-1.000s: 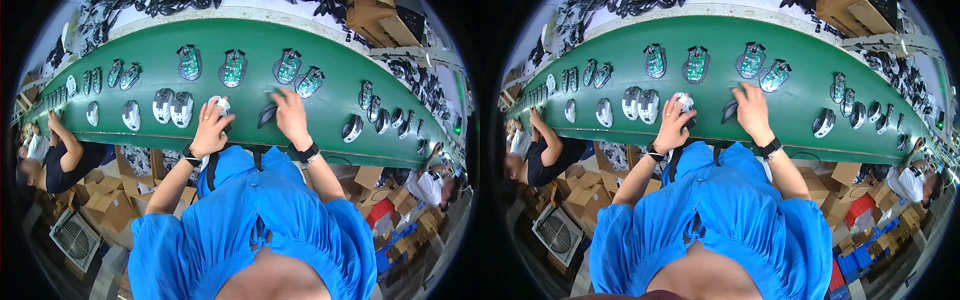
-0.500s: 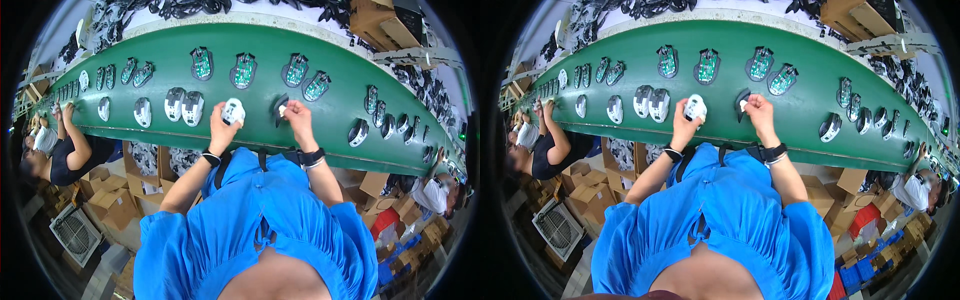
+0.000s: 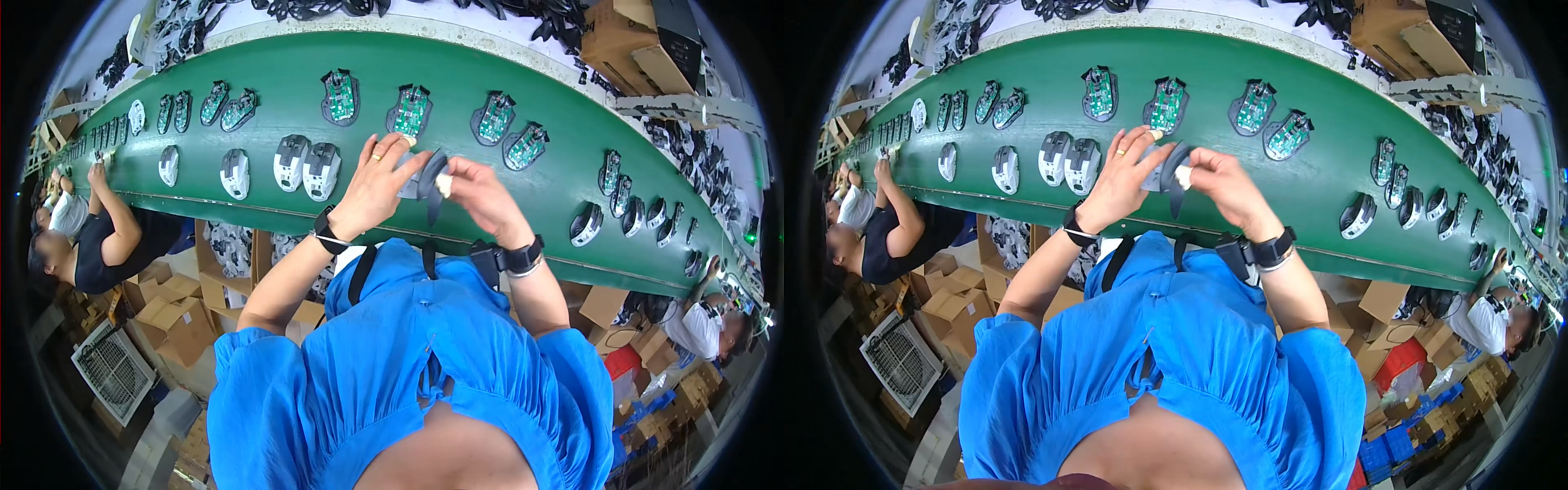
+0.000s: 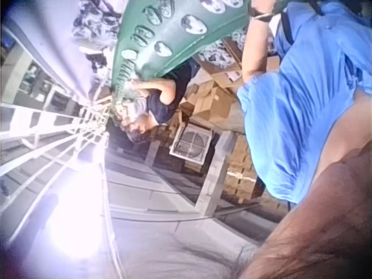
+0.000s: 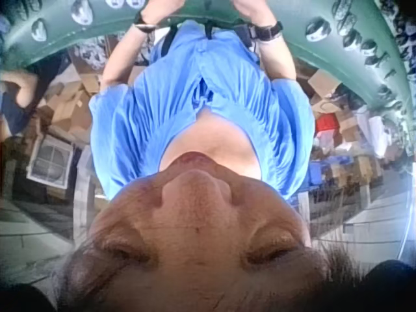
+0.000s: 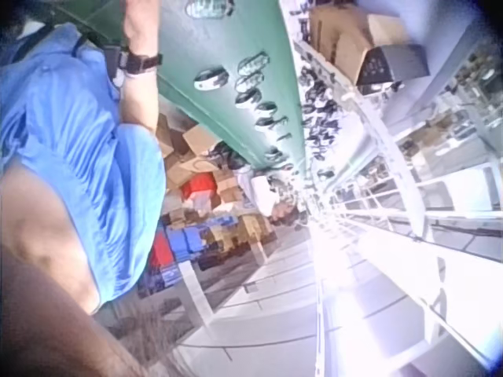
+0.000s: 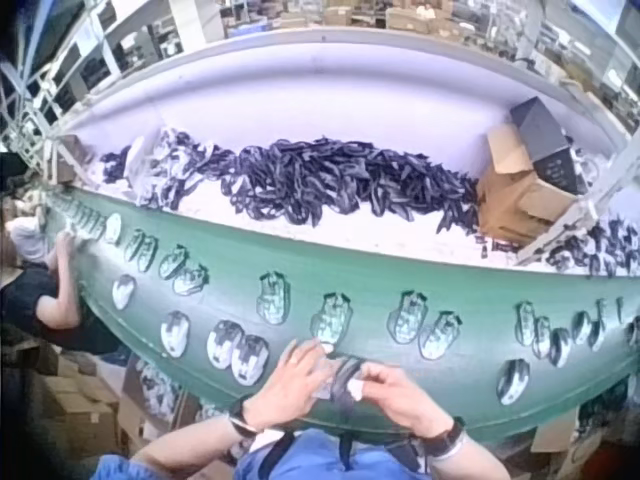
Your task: The person assembles small electronic devices on a green conveyor belt. They pick up white plastic casings and black components, fit them together by hand, and place the assembled units back onto the belt. The process is repetitive, with the person handling one unit at a time.
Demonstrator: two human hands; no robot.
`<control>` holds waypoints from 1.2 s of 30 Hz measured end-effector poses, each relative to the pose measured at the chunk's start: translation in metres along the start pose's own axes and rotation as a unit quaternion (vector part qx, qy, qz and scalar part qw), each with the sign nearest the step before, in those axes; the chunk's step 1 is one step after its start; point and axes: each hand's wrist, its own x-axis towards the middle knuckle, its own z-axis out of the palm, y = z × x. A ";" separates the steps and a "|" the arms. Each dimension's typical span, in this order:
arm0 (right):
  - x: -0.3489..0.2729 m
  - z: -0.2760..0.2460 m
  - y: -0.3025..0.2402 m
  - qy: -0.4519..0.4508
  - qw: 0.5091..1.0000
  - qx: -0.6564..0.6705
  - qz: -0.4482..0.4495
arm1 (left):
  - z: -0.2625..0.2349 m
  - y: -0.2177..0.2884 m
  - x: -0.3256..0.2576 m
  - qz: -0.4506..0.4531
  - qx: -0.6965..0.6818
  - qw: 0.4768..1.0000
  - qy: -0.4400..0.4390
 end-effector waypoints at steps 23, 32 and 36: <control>-0.010 0.023 -0.056 0.007 0.979 -0.100 -0.177 | -0.011 0.025 0.036 -0.340 -0.699 0.598 0.197; 0.007 0.020 -0.054 0.013 0.975 -0.135 -0.174 | -0.015 0.030 0.038 -0.341 -0.703 0.595 0.186; 0.004 0.024 -0.058 0.029 0.975 -0.183 -0.124 | -0.012 0.026 0.037 -0.346 -0.699 0.601 0.175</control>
